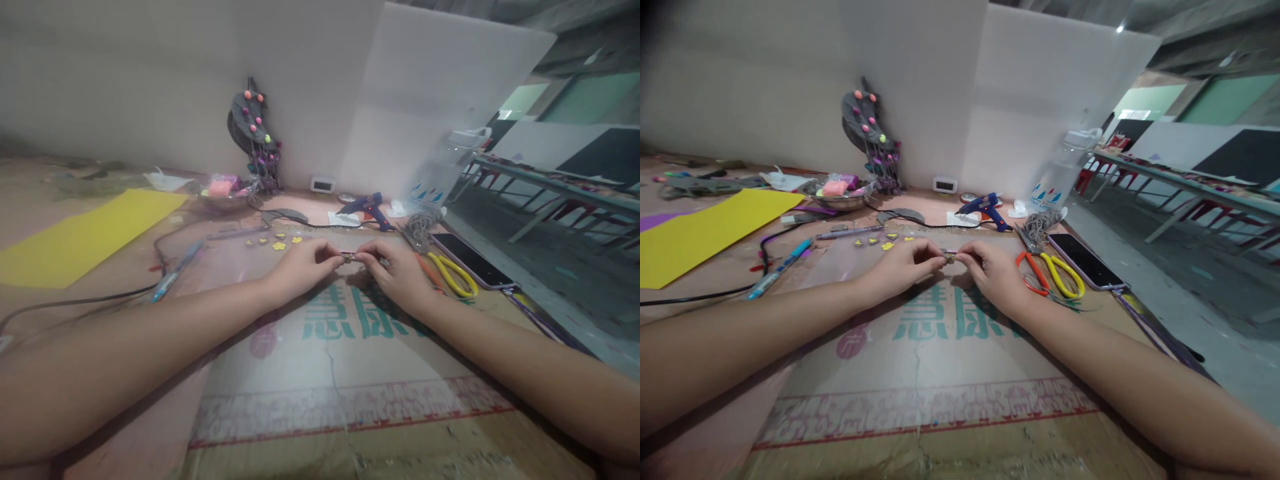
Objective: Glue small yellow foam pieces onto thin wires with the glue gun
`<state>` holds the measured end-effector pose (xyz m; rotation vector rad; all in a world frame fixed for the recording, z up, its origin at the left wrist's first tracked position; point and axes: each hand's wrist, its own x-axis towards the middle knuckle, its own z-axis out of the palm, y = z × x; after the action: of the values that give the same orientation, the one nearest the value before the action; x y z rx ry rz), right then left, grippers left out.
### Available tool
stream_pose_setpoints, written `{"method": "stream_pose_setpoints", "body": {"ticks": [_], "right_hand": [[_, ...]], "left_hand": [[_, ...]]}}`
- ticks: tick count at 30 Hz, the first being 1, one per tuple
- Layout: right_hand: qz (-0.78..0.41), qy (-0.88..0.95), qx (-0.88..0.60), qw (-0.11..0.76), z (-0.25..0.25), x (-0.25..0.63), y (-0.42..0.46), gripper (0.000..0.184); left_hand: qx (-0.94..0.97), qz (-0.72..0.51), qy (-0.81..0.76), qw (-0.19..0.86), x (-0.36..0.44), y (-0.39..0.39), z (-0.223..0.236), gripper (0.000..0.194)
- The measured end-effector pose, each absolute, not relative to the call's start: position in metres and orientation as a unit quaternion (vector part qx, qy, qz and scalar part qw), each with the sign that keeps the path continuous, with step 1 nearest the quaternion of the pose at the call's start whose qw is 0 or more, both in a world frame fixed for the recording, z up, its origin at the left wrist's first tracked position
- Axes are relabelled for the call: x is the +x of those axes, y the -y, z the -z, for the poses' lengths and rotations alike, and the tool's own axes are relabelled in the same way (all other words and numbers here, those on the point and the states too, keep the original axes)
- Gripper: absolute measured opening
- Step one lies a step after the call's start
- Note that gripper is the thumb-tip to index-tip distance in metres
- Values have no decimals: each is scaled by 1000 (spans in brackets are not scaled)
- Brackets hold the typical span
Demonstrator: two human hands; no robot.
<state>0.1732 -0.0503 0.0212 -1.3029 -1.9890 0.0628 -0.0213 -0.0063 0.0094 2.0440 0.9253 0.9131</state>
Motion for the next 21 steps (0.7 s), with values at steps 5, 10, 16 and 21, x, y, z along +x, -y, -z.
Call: {"method": "stream_pose_setpoints", "body": {"ticks": [5, 10, 16, 21], "right_hand": [[-57, 777, -513, 361, -21, 172, 51, 20], [-85, 777, -491, 384, -15, 173, 47, 22], [-32, 778, -495, 385, -15, 177, 44, 10], [-3, 775, -504, 382, -19, 176, 48, 13]], "left_hand": [[794, -359, -350, 344, -21, 7, -9, 18], [775, -386, -359, 349, -22, 8, -13, 18], [761, -403, -364, 355, -22, 10, -16, 14], [764, -395, -362, 360, -22, 10, -14, 16]]}}
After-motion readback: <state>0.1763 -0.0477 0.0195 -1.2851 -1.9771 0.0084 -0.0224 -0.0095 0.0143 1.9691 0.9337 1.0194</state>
